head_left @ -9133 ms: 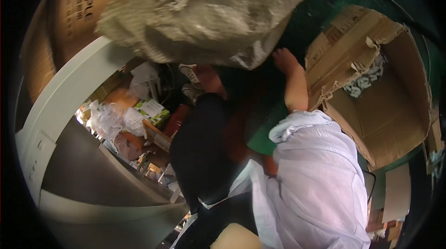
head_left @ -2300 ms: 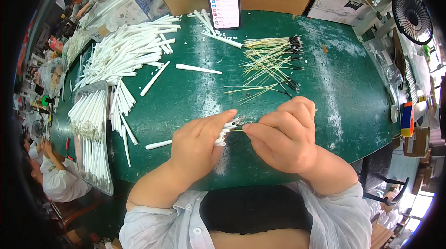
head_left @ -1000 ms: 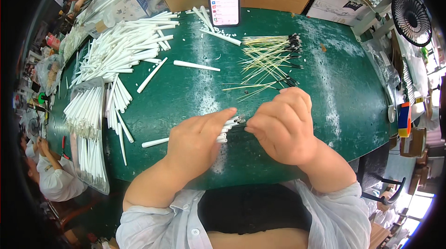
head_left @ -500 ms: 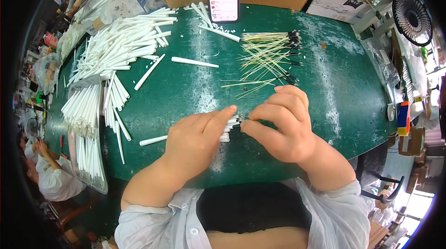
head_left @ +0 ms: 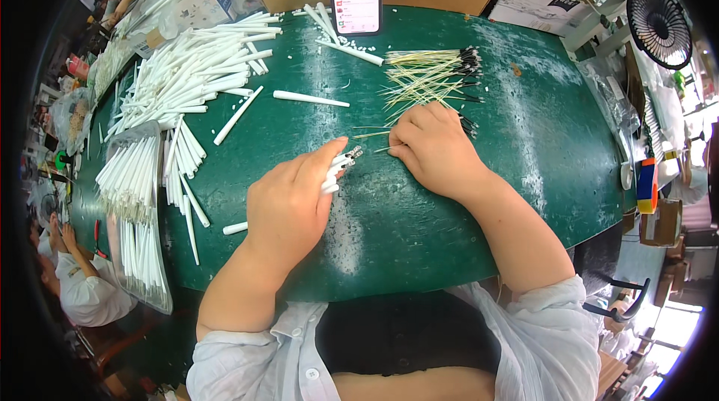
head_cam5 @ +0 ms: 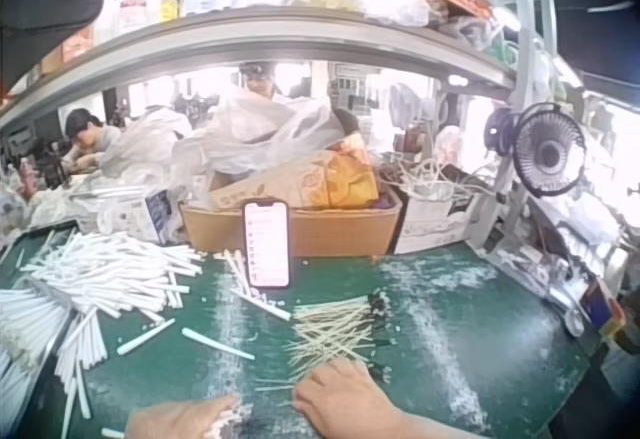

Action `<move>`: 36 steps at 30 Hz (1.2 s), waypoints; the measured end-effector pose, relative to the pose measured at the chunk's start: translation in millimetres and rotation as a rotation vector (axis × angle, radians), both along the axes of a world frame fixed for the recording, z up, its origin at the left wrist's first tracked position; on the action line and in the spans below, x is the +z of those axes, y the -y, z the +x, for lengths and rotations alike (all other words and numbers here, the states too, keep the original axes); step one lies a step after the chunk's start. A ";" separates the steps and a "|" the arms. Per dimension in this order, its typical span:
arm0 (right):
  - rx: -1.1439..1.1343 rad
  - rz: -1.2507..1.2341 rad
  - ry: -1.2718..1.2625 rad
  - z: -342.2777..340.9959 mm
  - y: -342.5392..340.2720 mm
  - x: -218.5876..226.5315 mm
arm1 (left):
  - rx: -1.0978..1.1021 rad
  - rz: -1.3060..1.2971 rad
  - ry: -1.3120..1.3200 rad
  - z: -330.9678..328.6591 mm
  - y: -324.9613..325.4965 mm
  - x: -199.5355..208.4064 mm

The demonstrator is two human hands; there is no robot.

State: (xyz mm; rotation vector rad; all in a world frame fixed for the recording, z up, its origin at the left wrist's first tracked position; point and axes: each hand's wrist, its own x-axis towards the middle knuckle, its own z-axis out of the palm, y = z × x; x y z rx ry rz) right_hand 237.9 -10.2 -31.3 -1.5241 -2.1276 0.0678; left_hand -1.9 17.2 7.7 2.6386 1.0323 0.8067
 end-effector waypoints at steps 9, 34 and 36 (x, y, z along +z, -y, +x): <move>0.063 0.033 -0.906 -10.4 32.5 28.0 | -0.017 -0.041 0.078 2.7 8.4 -1.7; 0.081 0.611 -0.030 -28.3 48.7 40.2 | -0.127 -0.038 0.051 5.5 17.7 -6.6; 0.084 0.623 -0.019 -29.2 49.7 39.5 | -0.128 -0.033 0.045 5.2 18.0 -6.0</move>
